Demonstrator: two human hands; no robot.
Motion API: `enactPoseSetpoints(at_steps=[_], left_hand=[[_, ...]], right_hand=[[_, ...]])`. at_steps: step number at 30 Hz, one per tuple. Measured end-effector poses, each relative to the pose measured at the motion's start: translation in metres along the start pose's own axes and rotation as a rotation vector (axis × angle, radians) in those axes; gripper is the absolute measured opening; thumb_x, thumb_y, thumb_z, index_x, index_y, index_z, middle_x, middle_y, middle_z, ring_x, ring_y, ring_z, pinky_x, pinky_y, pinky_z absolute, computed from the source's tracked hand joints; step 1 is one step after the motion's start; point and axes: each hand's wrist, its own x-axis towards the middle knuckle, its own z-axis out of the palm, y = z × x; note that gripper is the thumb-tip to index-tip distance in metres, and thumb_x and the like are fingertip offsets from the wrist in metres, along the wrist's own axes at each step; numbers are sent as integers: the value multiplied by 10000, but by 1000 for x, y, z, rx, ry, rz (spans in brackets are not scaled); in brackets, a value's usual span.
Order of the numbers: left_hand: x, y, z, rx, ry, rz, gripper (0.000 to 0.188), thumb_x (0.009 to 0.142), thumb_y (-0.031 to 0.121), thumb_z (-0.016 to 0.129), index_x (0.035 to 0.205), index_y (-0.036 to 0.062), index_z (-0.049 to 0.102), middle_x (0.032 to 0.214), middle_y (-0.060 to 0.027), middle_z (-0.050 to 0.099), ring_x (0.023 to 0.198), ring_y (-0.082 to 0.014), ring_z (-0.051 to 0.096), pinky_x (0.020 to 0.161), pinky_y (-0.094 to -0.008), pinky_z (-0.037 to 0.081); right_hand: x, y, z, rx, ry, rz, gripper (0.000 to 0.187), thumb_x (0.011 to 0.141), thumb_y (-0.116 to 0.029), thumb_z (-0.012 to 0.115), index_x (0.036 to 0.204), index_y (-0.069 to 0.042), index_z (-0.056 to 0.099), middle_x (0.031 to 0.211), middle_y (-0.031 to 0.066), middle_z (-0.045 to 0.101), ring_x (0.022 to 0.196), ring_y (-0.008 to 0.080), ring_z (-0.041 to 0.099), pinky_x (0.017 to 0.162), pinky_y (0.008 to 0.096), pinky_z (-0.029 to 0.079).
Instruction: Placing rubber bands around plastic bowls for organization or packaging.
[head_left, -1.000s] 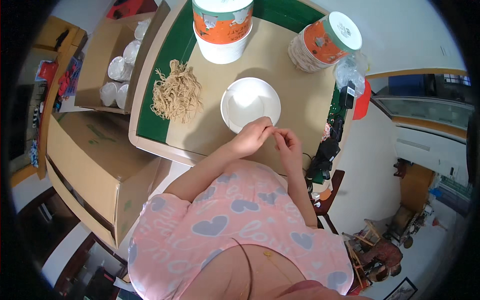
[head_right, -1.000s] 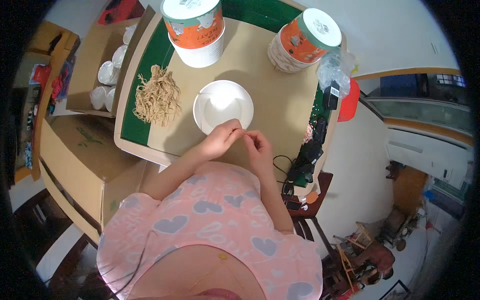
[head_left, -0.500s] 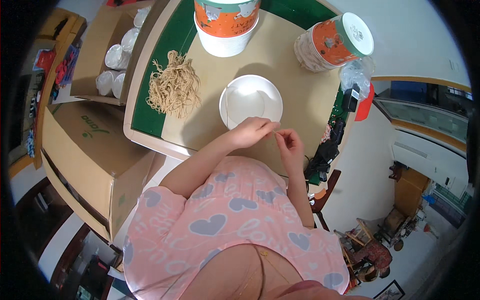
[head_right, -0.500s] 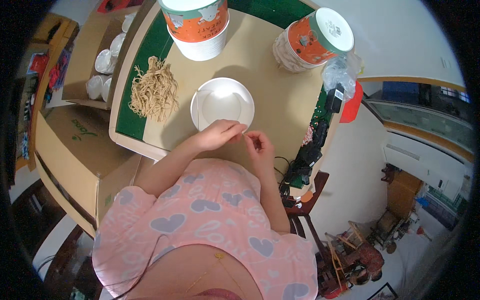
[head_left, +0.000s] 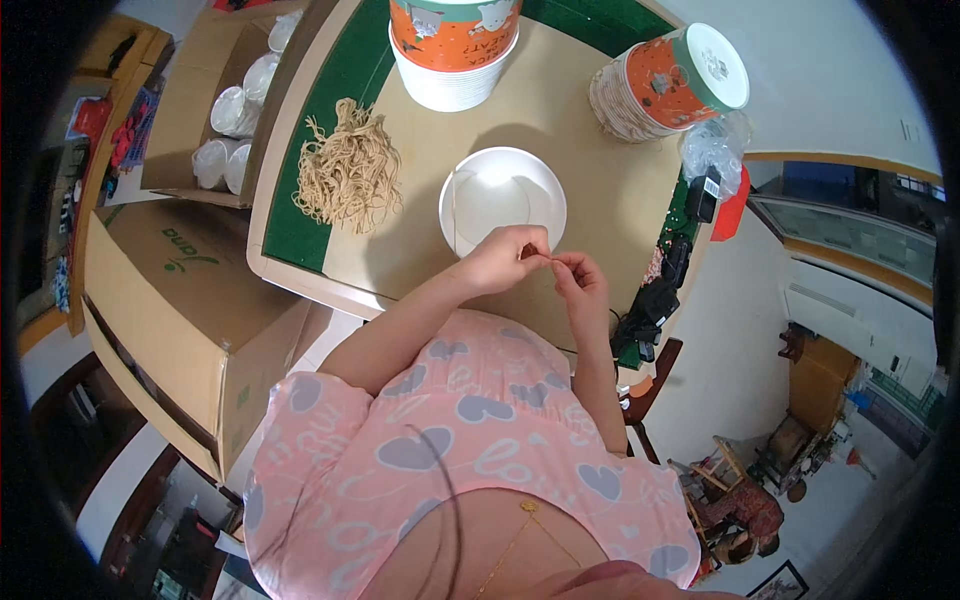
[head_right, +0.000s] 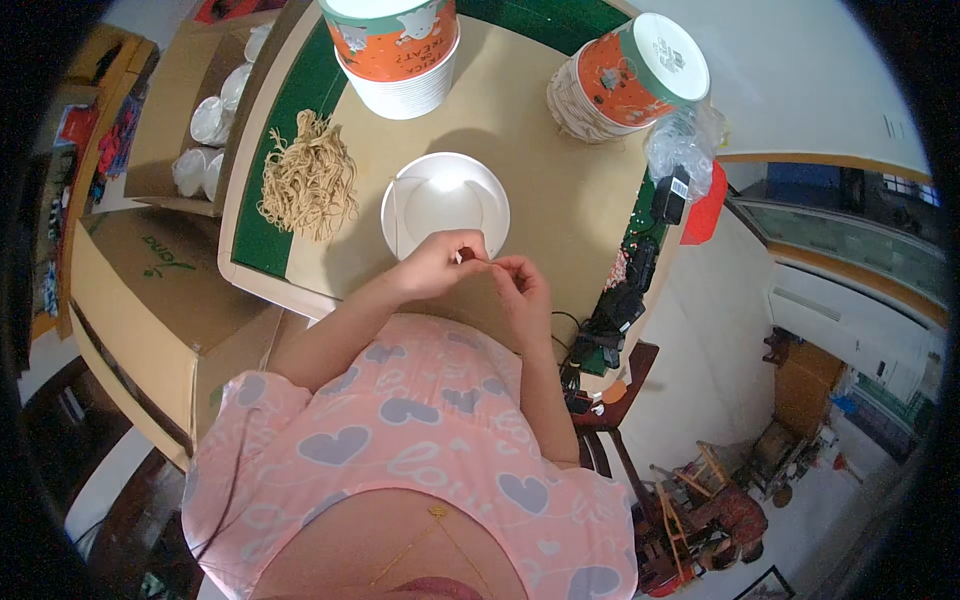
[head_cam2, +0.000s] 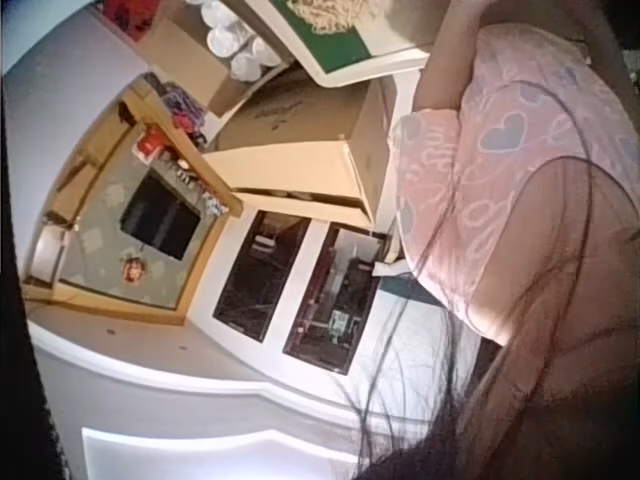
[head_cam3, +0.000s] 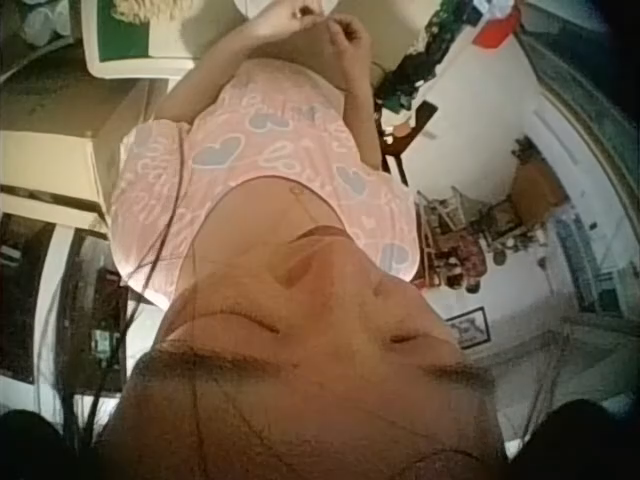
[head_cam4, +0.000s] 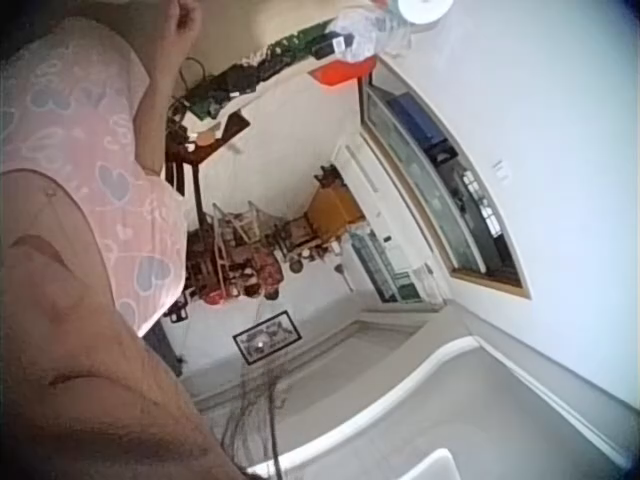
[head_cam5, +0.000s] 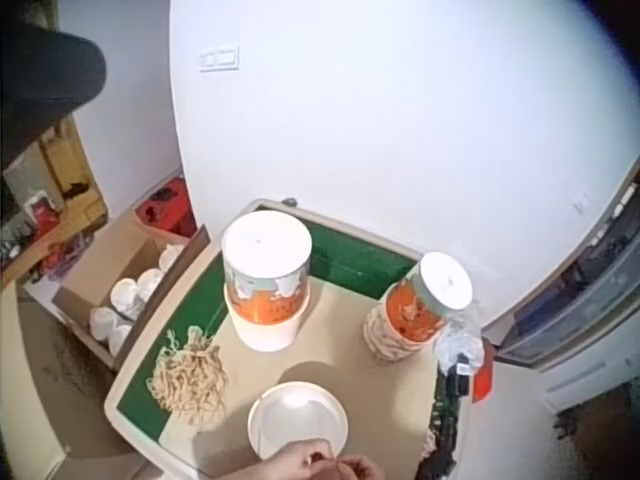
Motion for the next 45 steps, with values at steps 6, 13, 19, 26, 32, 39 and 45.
enactPoseSetpoints(at_steps=[6, 13, 19, 26, 32, 39, 45], left_hand=[[6, -9, 4, -26, 116, 7, 70, 798, 65, 625, 786, 35, 563, 716, -39, 574, 676, -118, 551, 593, -271, 431], [14, -20, 5, 457, 280, 155, 67, 750, 92, 649, 789, 70, 600, 772, -76, 581, 735, -245, 581, 655, -347, 462], [15, -20, 5, 546, 255, 188, 96, 726, 110, 654, 816, 84, 636, 814, -71, 600, 814, -260, 576, 705, -369, 474], [14, -16, 5, 584, 251, 240, 88, 726, 113, 665, 803, 88, 630, 799, -64, 594, 792, -257, 571, 685, -368, 471], [15, -19, 5, 529, 316, 218, 41, 744, 100, 639, 763, 81, 609, 765, -79, 583, 730, -257, 573, 659, -364, 466], [12, -11, 0, 476, 318, 232, 23, 778, 81, 622, 788, 62, 615, 757, -88, 579, 705, -246, 569, 655, -354, 466], [-4, 3, 0, 519, 417, 300, 45, 782, 74, 621, 814, 43, 615, 785, -98, 589, 695, -263, 575, 647, -352, 470]], right_hand=[[12, 22, -9, 205, 76, 58, 66, 847, -99, 621, 892, -60, 593, 715, -46, 530, 581, 27, 437, 518, 178, 347], [27, 60, -15, 359, 85, 159, 74, 858, -106, 615, 900, -52, 585, 681, -49, 490, 536, 29, 396, 453, 185, 307], [30, 61, -9, 410, 71, 184, 80, 869, -97, 597, 922, -40, 581, 696, -45, 495, 525, 24, 388, 450, 172, 296], [29, 54, -4, 427, 51, 185, 97, 876, -101, 588, 934, -24, 577, 727, -30, 526, 522, 23, 392, 448, 171, 293], [23, 36, 8, 331, 202, 165, 147, 899, -107, 558, 1026, -40, 587, 750, -18, 528, 623, 58, 461, 570, 214, 396], [31, -16, 4, -739, 94, -492, 143, 788, -107, 642, 921, -54, 625, 833, 85, 548, 776, 215, 563, 689, 318, 442], [44, -20, 3, -753, -53, -464, 64, 774, -87, 642, 807, -43, 610, 839, 98, 551, 759, 271, 562, 652, 350, 449]])
